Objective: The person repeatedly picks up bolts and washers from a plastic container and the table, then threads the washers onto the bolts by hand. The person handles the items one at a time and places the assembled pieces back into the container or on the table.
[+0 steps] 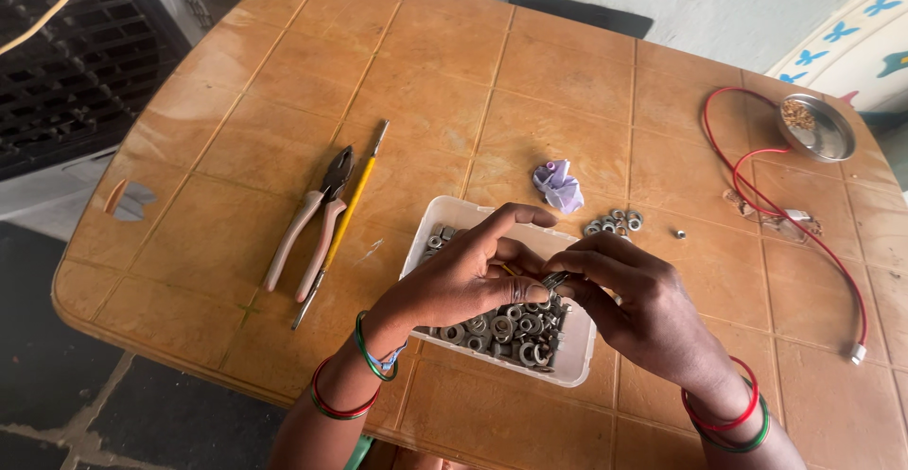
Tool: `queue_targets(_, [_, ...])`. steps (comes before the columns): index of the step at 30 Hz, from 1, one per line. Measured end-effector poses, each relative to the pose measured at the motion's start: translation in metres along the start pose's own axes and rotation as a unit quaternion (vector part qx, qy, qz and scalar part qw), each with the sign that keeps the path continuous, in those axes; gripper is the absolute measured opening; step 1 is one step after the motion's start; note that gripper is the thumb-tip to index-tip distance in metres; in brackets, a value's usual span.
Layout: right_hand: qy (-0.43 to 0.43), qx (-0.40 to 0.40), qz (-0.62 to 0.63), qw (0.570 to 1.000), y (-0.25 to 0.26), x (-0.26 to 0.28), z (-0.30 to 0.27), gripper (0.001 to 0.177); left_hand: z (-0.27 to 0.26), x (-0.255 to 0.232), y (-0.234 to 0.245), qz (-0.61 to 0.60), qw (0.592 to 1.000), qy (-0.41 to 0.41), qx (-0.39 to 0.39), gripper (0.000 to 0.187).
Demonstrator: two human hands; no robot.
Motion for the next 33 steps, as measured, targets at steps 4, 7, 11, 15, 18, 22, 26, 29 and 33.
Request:
queue_targets(4, [0.022,-0.027,0.011,0.999,0.000,0.000,0.002,0.021,-0.001,-0.001,0.003,0.004,0.999,-0.033,-0.027,0.065])
queue_targets(7, [-0.009,-0.043,0.038,0.998,0.000,-0.003,0.005,0.020,0.002,-0.002,0.001,0.021,0.995,-0.084,-0.054,0.058])
queue_targets(11, [-0.035,-0.040,0.056,0.997,-0.002,-0.005,0.008,0.024,0.004,-0.003,0.001,0.096,0.985,-0.085,-0.112,0.042])
queue_targets(15, [-0.043,-0.028,0.073,0.996,-0.003,-0.007,0.010,0.030,0.003,-0.007,0.001,0.179,0.972,-0.075,-0.131,0.041])
queue_targets(18, [-0.043,-0.015,0.059,0.997,-0.003,-0.009,0.010,0.031,0.003,-0.010,0.001,0.214,0.963,-0.084,-0.141,0.040])
queue_targets(22, [-0.037,-0.014,0.044,0.998,-0.003,-0.013,0.010,0.029,0.004,-0.006,0.001,0.179,0.973,-0.075,-0.127,0.042])
queue_targets(26, [-0.026,-0.026,0.049,0.998,-0.002,-0.015,0.009,0.024,0.006,0.003,0.004,0.101,0.988,-0.050,-0.105,0.043])
queue_targets(29, [-0.015,-0.035,0.056,0.998,-0.002,-0.016,0.008,0.023,0.008,0.012,0.006,0.014,0.995,-0.022,-0.093,0.040])
queue_targets(33, [0.012,-0.036,0.066,0.997,-0.002,-0.015,0.008,0.025,0.011,0.016,0.004,-0.033,0.996,-0.023,-0.076,0.042])
Point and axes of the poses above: each hand's wrist, its own z-axis towards the middle knuckle, its own y-axis out of the back of the hand, x = y × z, the point moved 3 cm from there along z, towards the middle knuckle, and after that the axes turned 3 degrees about z, right-handed, at the moved point
